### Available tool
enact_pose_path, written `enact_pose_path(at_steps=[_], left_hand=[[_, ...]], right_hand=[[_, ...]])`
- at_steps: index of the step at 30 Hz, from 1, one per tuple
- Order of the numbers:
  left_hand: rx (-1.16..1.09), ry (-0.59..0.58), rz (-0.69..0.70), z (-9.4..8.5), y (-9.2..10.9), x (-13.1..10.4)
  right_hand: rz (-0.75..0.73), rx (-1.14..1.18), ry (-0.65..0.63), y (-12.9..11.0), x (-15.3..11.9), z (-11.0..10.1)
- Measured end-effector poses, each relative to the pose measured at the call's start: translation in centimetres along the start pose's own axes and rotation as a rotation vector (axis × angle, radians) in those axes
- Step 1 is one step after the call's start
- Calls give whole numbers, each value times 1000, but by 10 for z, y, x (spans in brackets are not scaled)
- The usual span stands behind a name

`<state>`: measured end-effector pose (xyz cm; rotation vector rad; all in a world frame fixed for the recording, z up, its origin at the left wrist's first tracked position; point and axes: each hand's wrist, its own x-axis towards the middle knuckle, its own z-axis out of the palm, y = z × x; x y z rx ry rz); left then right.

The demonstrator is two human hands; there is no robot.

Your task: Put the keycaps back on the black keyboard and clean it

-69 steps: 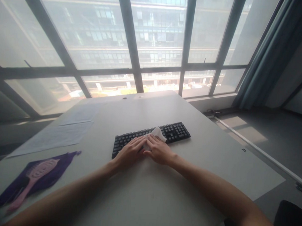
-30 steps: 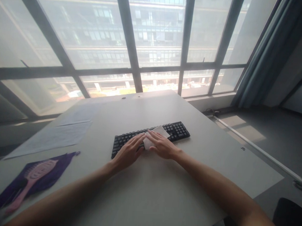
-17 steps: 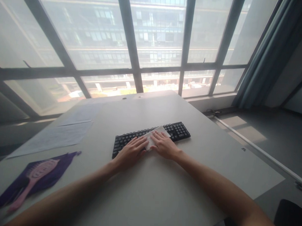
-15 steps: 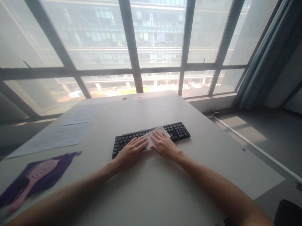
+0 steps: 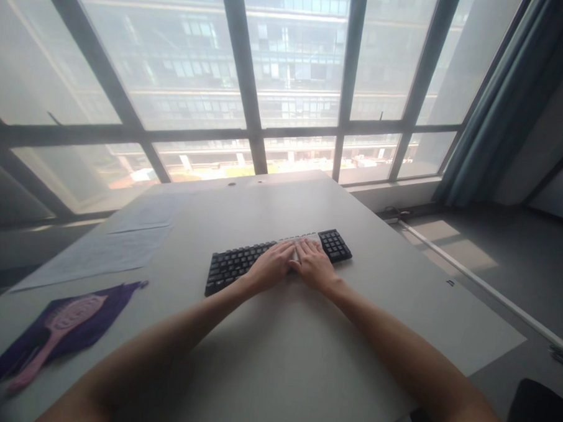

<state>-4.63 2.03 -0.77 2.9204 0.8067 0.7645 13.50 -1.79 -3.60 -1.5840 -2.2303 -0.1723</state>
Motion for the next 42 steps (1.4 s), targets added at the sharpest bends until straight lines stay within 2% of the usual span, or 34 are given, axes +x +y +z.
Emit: enact_pose_path(at_steps=[4, 8, 12, 16, 22, 25, 28, 32, 37, 39, 42], left_hand=[[7, -12, -54, 16, 9, 25], [18, -10, -90, 25, 15, 36], [99, -37, -155, 28, 19, 33], [145, -84, -146, 29, 21, 26], [208, -139, -161, 29, 25, 21], [231, -139, -174, 28, 27, 19], [227, -133, -181, 26, 28, 21], [164, -140, -140, 28, 30, 38], [122, -273, -68, 43, 35, 77], [118, -289, -84, 52, 39, 88], [119, -249, -91, 65, 44, 93]], right_hand=[[57, -11, 23, 17, 0, -6], [73, 24, 36, 29, 2, -11], [137, 42, 88, 41, 6, -14], [209, 28, 122, 51, 7, -16], [155, 51, -8, 56, 5, -12], [119, 102, 7, 56, 6, -12], [101, 132, 79, 53, 8, -16], [150, 65, 183, 52, 7, -23], [365, -69, 85, 75, -3, -25], [358, -55, 69, 89, -5, -23], [225, 45, 98, 104, -4, -18]])
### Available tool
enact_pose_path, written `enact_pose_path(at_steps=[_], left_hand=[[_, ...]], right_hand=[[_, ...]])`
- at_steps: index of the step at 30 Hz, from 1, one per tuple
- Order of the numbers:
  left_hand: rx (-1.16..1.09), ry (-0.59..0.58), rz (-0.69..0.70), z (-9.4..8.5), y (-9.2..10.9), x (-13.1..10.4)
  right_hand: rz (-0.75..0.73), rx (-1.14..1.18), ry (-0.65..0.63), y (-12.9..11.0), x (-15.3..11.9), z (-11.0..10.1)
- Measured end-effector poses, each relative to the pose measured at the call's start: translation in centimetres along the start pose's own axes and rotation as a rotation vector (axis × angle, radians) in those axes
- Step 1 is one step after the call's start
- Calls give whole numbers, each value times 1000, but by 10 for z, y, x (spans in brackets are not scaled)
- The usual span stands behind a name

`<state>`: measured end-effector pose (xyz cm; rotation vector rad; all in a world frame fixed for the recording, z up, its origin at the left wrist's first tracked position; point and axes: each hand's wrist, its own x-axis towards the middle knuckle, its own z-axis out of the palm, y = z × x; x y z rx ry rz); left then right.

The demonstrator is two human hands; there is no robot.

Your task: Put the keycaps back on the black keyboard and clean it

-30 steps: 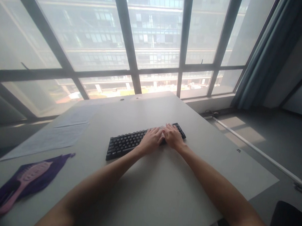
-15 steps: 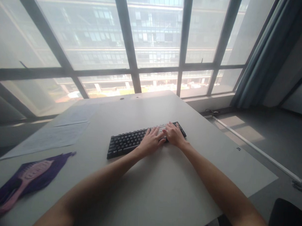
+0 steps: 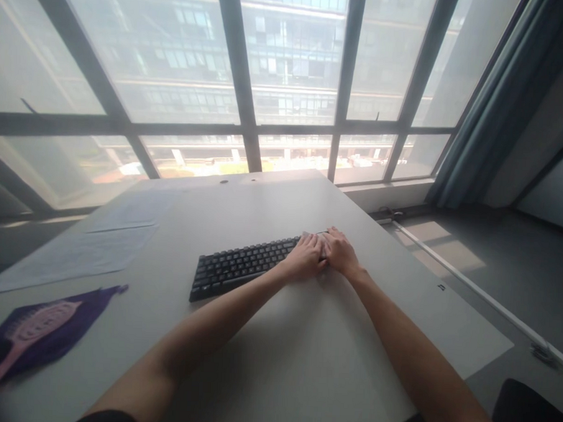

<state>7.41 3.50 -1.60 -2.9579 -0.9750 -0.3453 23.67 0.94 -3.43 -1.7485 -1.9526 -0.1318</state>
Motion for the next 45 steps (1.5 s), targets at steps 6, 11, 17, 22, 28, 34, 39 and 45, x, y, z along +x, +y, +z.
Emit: enact_pose_path(at_steps=[6, 11, 17, 22, 28, 34, 39, 45], left_hand=[[72, 91, 18, 17, 6, -1], [145, 133, 43, 23, 12, -2], [170, 151, 38, 23, 17, -5], [172, 131, 29, 20, 24, -9], [115, 129, 3, 15, 30, -16], [59, 187, -32, 15, 33, -19], [81, 168, -58, 18, 31, -16], [50, 235, -44, 15, 30, -17]], right_hand=[[-132, 143, 1, 10, -7, 15], [-140, 143, -10, 14, -15, 16], [-116, 134, -23, 11, -16, 14], [-95, 116, -23, 5, -22, 6], [-100, 102, -2, 0, -26, -1], [-94, 64, 7, 8, -25, 1], [-115, 80, -8, 15, -23, -6], [-190, 190, 17, 9, -25, -25]])
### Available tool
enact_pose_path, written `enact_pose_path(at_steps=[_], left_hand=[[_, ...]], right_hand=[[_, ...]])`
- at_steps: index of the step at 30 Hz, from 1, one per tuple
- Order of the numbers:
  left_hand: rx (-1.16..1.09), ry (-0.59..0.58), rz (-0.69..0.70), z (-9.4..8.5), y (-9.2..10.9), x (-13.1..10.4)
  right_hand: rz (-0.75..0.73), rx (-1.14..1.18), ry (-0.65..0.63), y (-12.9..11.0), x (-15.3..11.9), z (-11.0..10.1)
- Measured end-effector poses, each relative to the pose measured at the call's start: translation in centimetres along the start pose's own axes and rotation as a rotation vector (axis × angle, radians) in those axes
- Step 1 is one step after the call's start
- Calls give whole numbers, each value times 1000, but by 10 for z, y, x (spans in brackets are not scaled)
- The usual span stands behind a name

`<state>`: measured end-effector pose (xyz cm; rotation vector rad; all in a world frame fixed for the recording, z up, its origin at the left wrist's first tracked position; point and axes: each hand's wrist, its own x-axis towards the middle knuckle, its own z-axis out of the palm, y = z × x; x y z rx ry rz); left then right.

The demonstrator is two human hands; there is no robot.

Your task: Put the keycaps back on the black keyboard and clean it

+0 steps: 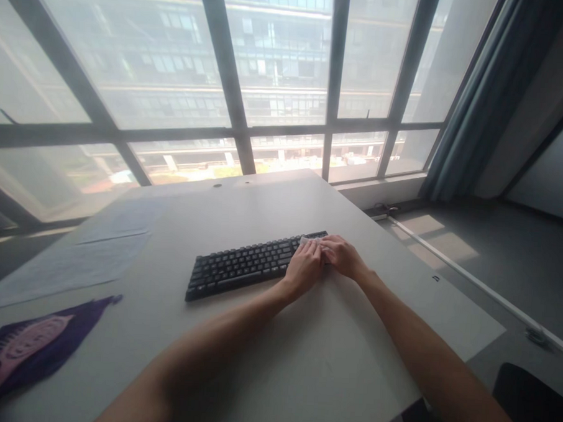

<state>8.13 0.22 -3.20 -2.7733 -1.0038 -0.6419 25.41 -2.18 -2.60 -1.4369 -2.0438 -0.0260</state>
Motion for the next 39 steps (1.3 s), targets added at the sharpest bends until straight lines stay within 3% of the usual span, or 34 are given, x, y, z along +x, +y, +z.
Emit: enact_pose_path(at_steps=[6, 14, 28, 39], left_hand=[[-21, 26, 26, -8, -2, 1], [-68, -20, 21, -12, -2, 1], [47, 14, -40, -5, -1, -4], [82, -88, -38, 1, -3, -1]], right_hand=[[-36, 48, -26, -9, 0, -6], [-39, 140, -176, 1, -1, -15], [-25, 57, -83, 10, -2, -9], [-81, 63, -194, 20, -1, 1]])
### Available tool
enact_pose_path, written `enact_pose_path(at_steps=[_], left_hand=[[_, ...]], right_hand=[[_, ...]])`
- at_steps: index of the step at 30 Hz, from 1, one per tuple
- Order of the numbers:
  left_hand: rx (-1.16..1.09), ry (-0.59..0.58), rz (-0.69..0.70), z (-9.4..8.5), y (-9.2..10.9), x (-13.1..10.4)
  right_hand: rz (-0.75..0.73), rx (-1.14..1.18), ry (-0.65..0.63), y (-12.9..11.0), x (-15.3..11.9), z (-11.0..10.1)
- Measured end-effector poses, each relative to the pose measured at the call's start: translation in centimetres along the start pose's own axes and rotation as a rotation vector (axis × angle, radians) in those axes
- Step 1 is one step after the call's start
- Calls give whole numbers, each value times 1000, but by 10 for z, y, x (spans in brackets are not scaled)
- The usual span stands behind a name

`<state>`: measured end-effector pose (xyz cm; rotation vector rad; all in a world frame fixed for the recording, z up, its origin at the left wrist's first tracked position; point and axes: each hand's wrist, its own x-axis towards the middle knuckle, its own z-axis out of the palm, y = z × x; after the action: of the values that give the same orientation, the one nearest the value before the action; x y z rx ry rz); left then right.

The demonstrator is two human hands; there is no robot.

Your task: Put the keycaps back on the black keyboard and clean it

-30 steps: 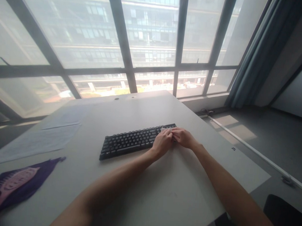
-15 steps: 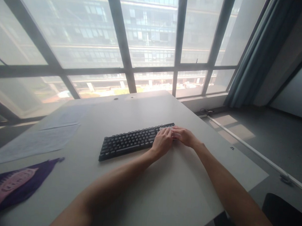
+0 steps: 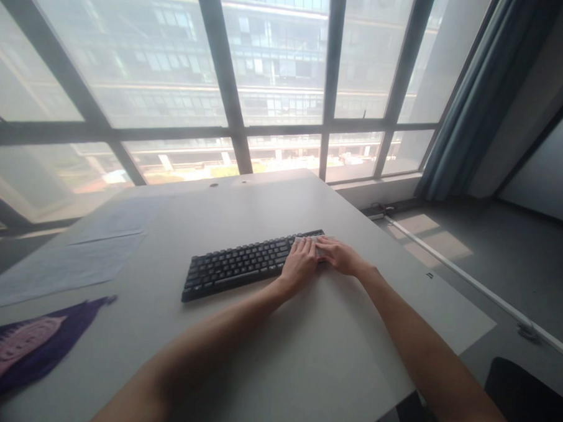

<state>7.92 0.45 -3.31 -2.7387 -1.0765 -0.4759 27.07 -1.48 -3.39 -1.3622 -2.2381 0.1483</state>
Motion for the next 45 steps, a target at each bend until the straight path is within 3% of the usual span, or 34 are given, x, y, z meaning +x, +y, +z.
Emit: enact_pose_path(at_steps=[12, 26, 45], left_hand=[[6, 26, 83, -7, 2, 0], [8, 25, -5, 2, 3, -2], [-11, 62, 77, -3, 1, 2]], right_hand=[[61, -26, 27, -8, -1, -7], [63, 13, 69, 9, 0, 16], [34, -17, 180, -4, -1, 0]])
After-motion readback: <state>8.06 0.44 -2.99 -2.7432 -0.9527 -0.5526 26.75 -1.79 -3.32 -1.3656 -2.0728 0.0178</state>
